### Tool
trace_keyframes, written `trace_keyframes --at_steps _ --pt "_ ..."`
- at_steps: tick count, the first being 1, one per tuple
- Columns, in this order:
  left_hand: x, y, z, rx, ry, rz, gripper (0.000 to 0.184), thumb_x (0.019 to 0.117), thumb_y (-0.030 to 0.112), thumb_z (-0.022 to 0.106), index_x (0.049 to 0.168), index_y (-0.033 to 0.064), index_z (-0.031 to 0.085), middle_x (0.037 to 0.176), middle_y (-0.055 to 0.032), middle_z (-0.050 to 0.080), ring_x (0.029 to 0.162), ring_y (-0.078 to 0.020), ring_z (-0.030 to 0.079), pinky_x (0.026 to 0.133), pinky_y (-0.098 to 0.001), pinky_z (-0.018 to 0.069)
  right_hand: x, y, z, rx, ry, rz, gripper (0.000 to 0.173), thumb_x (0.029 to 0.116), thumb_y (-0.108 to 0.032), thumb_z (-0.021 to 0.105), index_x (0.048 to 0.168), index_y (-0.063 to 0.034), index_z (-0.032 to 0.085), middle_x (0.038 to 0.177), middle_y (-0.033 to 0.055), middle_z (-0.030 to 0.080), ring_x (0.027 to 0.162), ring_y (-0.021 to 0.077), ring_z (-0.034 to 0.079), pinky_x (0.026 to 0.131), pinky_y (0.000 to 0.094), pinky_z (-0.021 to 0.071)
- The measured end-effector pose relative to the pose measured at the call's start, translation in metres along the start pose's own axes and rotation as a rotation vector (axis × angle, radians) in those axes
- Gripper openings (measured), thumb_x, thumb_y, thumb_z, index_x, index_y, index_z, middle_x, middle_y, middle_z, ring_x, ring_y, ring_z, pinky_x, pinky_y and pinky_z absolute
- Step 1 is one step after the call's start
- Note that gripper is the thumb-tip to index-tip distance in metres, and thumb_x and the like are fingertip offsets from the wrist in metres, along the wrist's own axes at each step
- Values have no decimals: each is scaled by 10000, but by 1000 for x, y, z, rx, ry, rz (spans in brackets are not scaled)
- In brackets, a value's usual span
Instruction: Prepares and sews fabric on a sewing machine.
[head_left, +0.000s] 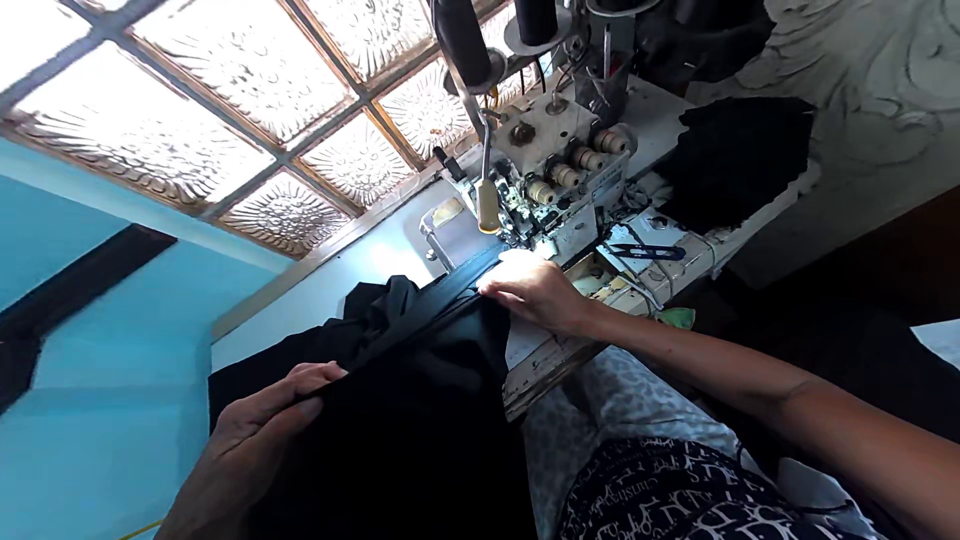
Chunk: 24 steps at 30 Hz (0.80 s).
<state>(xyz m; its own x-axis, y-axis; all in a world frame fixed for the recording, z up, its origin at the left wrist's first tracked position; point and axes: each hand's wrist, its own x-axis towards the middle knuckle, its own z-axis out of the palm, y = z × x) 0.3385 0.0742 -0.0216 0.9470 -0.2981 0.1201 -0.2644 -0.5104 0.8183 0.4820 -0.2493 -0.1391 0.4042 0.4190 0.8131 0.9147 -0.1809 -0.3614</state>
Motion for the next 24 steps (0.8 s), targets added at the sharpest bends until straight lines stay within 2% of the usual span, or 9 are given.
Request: trace_keyframes --at_steps 5,7,10,13,15,17,19,22,24 --pt "-3 -6 3 -1 13 1 236 1020 407 546 1015 298 756 1138 166 713 1154 -2 620 1035 -227 478 4 -2 3 -28 -20 16 146 968 -85 632 984 -51 773 927 94 745 914 247 704 881 392 540" --pt "-5 -8 4 4 4 10 237 1028 387 538 1033 292 755 1151 162 711 1163 -3 617 1036 -226 479 6 -3 3 -31 -32 34 148 971 -112 648 998 -54 782 926 93 747 924 247 709 884 390 544" --pt "-7 -10 5 18 -3 23 234 1033 368 532 1045 293 752 1166 166 709 1170 5 614 1033 -217 481 9 -4 1 -26 -58 45 140 964 -134 664 939 -65 783 883 100 728 897 258 703 854 398 543" --pt "-7 -11 7 7 -3 31 233 1038 378 536 1065 293 752 1173 163 708 1173 -2 616 1033 -220 485 9 -11 -4 -54 -37 -14 135 949 -80 640 879 -65 754 882 92 713 874 250 682 834 414 529" --pt "-8 -10 8 9 23 18 236 1030 396 542 1065 294 752 1164 162 714 1164 -4 624 1029 -223 492 3 -15 -8 -110 -17 -88 132 946 -59 626 883 -65 741 924 90 722 890 245 677 891 424 518" --pt "-8 -8 10 6 78 -26 236 1026 423 552 1076 307 751 1147 178 717 1116 24 639 979 -193 514 -7 -18 -12 -151 -52 -102 117 953 -73 620 911 -71 729 923 72 736 916 228 705 958 427 520" --pt "-7 -6 15 -13 160 -96 207 1018 389 551 1056 321 743 1086 201 721 1019 61 653 887 -150 532 -17 -18 -12 -151 -104 -45 122 960 -84 612 926 -72 728 873 62 736 909 224 723 986 459 517" --pt "-1 -1 23 -165 276 -184 224 1005 254 528 967 315 739 925 184 729 855 70 665 764 -136 554 -21 -16 -10 -162 -127 77 163 993 -101 582 977 -66 740 888 89 721 928 257 707 956 478 506" --pt "0 -1 26 -232 324 -229 294 983 159 468 925 290 724 875 165 728 816 55 668 739 -152 560 -18 -14 -10 -162 -95 130 165 977 -71 594 1012 -69 755 904 95 717 939 271 691 938 464 501"
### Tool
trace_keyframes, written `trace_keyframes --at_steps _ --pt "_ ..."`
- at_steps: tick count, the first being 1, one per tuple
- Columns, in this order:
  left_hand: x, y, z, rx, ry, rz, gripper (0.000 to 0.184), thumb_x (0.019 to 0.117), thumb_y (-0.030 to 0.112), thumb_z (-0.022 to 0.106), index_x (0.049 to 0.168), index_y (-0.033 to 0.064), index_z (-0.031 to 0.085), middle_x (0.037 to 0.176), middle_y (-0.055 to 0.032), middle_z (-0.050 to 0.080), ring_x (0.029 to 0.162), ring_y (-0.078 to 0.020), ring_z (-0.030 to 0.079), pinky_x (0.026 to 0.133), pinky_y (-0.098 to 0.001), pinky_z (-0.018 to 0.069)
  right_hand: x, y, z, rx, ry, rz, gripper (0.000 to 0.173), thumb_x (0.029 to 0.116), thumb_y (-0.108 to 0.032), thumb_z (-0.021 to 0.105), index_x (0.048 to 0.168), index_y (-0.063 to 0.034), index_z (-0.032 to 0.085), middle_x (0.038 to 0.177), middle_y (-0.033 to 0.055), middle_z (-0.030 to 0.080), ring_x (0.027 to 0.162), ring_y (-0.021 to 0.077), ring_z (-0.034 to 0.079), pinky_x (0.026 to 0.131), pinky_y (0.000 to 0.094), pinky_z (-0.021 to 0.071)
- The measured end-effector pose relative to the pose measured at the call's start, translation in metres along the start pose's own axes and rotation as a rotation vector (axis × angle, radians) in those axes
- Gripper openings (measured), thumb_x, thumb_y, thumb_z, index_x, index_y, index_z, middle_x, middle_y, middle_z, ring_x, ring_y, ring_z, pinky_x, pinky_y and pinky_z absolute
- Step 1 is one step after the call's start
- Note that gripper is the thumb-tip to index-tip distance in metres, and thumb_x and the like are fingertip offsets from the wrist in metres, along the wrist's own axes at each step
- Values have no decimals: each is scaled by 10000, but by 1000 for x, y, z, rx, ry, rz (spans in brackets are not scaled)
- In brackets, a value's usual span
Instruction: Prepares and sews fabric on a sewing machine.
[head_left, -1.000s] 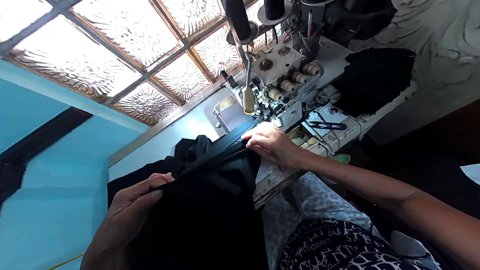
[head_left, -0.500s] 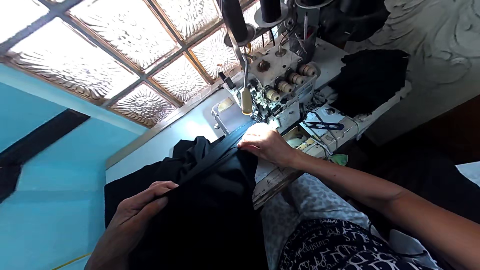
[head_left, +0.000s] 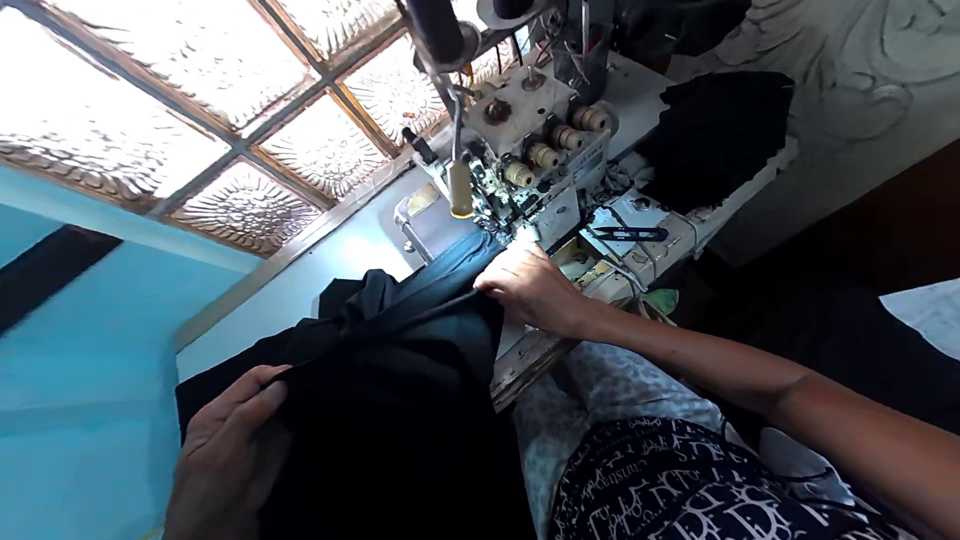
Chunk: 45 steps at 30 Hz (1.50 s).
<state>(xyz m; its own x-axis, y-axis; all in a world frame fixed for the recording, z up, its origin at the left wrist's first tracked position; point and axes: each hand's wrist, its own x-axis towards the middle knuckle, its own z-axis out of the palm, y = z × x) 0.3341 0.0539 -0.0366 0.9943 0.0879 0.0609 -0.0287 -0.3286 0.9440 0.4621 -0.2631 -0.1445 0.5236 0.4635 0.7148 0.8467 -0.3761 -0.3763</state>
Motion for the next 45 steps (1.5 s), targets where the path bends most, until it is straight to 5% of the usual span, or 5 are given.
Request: trace_keyframes --at_steps 8,20,32,38,45 --pt "-8 2 -2 30 -102 61 229 989 222 536 984 309 748 1022 176 737 964 37 669 855 -177 548 15 13 -3 198 1 101 146 932 -1 603 946 -19 747 1183 157 719 1158 327 656 987 464 509" --pt "-39 44 28 799 -257 536 211 1038 204 520 944 54 635 886 -68 616 1130 -119 577 1218 -373 221 31 19 -12 305 -60 -139 120 933 -58 660 879 -31 763 826 111 733 858 271 708 836 437 521" --pt "-44 46 35 925 -234 611 218 1040 203 503 946 74 651 844 -84 609 1098 -196 583 1196 -412 234 6 17 -11 259 49 -232 158 969 5 584 920 8 734 947 128 770 952 252 746 1006 429 529" --pt "-40 44 26 811 -247 565 199 1062 199 477 1013 63 613 971 -70 626 1199 -111 562 1225 -364 244 28 17 -16 370 -71 -93 112 926 54 602 944 17 706 838 142 726 760 275 718 665 429 558" --pt "-7 8 -14 524 -108 417 291 1068 238 464 1033 51 685 1155 46 693 1225 -15 579 1112 -285 441 47 24 -6 238 -283 -203 236 941 27 524 954 -26 754 1020 149 723 1007 322 684 877 482 514"
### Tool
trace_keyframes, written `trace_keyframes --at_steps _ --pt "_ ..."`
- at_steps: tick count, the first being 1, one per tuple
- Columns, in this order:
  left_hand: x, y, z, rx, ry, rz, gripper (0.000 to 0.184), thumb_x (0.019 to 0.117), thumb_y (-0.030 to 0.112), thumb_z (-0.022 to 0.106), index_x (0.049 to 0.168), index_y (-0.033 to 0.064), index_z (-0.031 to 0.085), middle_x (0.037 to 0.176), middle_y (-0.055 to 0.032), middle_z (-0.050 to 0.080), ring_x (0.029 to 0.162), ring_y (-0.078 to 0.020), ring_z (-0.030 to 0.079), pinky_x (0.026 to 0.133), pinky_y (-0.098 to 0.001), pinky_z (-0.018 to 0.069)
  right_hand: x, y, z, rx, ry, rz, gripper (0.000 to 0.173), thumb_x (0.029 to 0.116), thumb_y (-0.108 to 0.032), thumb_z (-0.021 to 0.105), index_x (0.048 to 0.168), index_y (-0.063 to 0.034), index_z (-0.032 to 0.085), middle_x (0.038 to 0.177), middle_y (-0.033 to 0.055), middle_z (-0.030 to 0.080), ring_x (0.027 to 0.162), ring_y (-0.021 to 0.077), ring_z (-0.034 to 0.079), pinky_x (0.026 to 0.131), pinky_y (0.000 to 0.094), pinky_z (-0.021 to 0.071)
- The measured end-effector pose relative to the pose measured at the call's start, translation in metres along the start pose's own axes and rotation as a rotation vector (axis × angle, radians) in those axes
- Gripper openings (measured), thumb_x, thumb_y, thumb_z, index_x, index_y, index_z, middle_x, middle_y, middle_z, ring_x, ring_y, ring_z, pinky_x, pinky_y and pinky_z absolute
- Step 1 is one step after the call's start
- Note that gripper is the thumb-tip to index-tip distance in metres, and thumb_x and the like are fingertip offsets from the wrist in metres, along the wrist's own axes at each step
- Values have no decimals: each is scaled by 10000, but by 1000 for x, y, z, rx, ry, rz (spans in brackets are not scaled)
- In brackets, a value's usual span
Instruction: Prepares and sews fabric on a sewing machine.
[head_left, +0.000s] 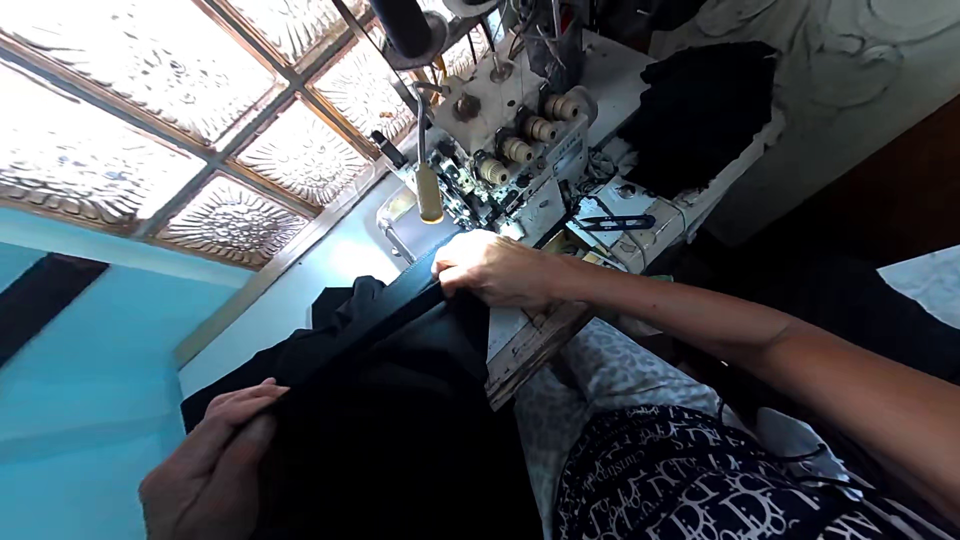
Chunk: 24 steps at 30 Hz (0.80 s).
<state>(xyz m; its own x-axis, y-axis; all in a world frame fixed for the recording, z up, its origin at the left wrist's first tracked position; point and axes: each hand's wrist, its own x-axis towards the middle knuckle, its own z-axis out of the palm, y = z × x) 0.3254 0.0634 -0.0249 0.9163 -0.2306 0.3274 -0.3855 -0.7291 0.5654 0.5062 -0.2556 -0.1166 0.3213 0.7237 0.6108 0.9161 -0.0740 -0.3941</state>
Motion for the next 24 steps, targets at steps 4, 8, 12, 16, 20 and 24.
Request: trace_keyframes --at_steps 4,8,12,16,20,24 --pt "4 -11 6 -134 47 -103 234 1030 226 483 1036 183 713 1140 158 694 1150 13 612 1032 -244 492 -15 5 -13 -70 -36 156 151 882 -64 609 934 12 728 1122 172 713 1062 348 664 888 495 510" --pt "3 -10 7 -149 28 -79 233 1024 277 503 977 233 727 1125 179 698 1188 2 596 1072 -250 457 -17 5 -14 -59 -69 202 244 909 -258 730 907 -14 737 1052 155 714 1028 344 647 883 504 476" --pt "1 -10 6 -146 -21 -32 251 1041 341 503 999 253 734 1144 180 703 1218 -6 585 1123 -271 413 -5 -2 -1 45 -35 75 120 903 -155 734 897 -38 760 933 117 741 922 285 705 844 482 525" --pt "0 -8 6 -122 -18 -48 264 1034 347 500 1002 223 731 1138 160 697 1202 0 585 1088 -247 432 8 -19 4 124 17 43 49 877 -44 736 901 -2 743 835 131 716 812 278 707 747 452 541" --pt "0 -6 8 -100 2 -74 280 1038 341 502 996 179 727 1124 128 699 1182 -1 593 1069 -239 448 8 -22 1 194 36 47 28 904 -1 687 907 26 694 746 137 667 704 268 677 650 424 518" --pt "5 -3 13 -52 36 -115 300 1026 314 511 967 113 725 1092 93 701 1160 7 599 1060 -241 453 2 -22 -7 237 16 42 34 923 2 668 915 34 676 708 129 646 645 252 648 607 407 501"
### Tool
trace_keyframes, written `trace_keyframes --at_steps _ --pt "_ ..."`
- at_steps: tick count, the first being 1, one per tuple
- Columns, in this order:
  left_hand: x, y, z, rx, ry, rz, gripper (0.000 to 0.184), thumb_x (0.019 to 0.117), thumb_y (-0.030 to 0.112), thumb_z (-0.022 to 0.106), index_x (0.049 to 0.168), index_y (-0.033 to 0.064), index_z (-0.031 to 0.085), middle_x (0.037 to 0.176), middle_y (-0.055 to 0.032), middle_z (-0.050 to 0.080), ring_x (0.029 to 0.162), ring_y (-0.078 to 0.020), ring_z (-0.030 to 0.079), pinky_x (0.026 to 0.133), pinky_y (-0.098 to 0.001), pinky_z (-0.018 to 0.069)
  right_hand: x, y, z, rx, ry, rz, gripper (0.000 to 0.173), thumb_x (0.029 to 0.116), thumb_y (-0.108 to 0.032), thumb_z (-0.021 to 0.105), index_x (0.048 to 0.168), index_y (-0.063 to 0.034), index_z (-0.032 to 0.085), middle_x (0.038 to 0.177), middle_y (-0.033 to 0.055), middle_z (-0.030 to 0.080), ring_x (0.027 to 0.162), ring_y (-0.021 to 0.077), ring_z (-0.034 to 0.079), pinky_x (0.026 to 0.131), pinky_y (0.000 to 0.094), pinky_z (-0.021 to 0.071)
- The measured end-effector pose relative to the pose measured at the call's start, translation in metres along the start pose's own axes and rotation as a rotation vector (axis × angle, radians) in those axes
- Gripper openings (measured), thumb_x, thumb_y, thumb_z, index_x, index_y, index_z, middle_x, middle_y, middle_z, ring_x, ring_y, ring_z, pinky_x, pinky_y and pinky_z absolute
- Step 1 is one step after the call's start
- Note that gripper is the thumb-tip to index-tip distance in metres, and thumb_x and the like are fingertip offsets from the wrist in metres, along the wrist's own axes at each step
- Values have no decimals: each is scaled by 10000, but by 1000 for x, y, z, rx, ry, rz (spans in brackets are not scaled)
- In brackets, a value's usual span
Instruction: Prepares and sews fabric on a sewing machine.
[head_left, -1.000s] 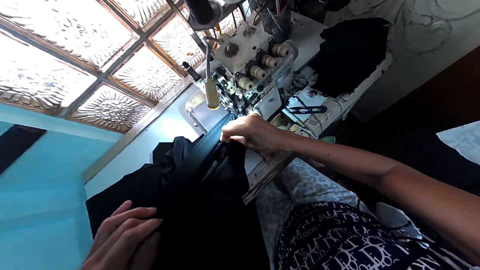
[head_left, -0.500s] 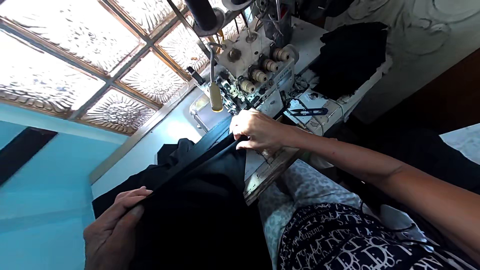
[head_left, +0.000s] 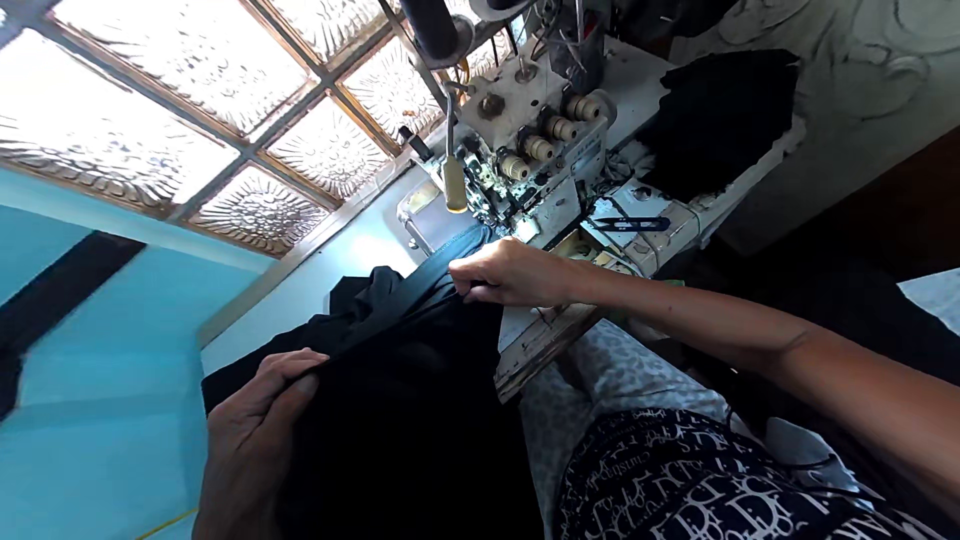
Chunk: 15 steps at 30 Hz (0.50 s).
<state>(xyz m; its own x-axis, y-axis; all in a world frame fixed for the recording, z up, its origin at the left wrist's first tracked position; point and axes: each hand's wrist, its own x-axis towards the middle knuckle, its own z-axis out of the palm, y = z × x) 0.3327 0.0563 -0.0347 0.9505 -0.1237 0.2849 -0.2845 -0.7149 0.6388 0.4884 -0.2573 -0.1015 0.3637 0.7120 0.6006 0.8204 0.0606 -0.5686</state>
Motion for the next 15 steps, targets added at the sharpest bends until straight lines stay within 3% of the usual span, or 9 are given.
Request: trace_keyframes --at_steps 6,11,15 --pt "25 11 8 91 -14 50 282 1019 272 523 963 67 708 1046 68 677 1098 33 597 1006 -211 478 -17 -7 -22 24 -52 23 37 939 10 637 931 27 669 698 111 639 616 219 626 586 378 487" --pt "48 42 24 205 -64 180 284 991 259 562 952 20 710 951 21 689 1035 -4 616 1087 -300 436 -49 -8 -39 35 -119 25 161 935 44 598 1019 13 731 823 113 719 731 223 687 702 414 544" --pt "62 69 45 275 -112 345 294 993 270 567 905 29 711 891 -5 696 1000 -52 652 1129 -369 414 -78 -15 -40 -42 -124 34 176 904 46 609 998 -20 743 845 71 725 836 211 694 886 432 531"
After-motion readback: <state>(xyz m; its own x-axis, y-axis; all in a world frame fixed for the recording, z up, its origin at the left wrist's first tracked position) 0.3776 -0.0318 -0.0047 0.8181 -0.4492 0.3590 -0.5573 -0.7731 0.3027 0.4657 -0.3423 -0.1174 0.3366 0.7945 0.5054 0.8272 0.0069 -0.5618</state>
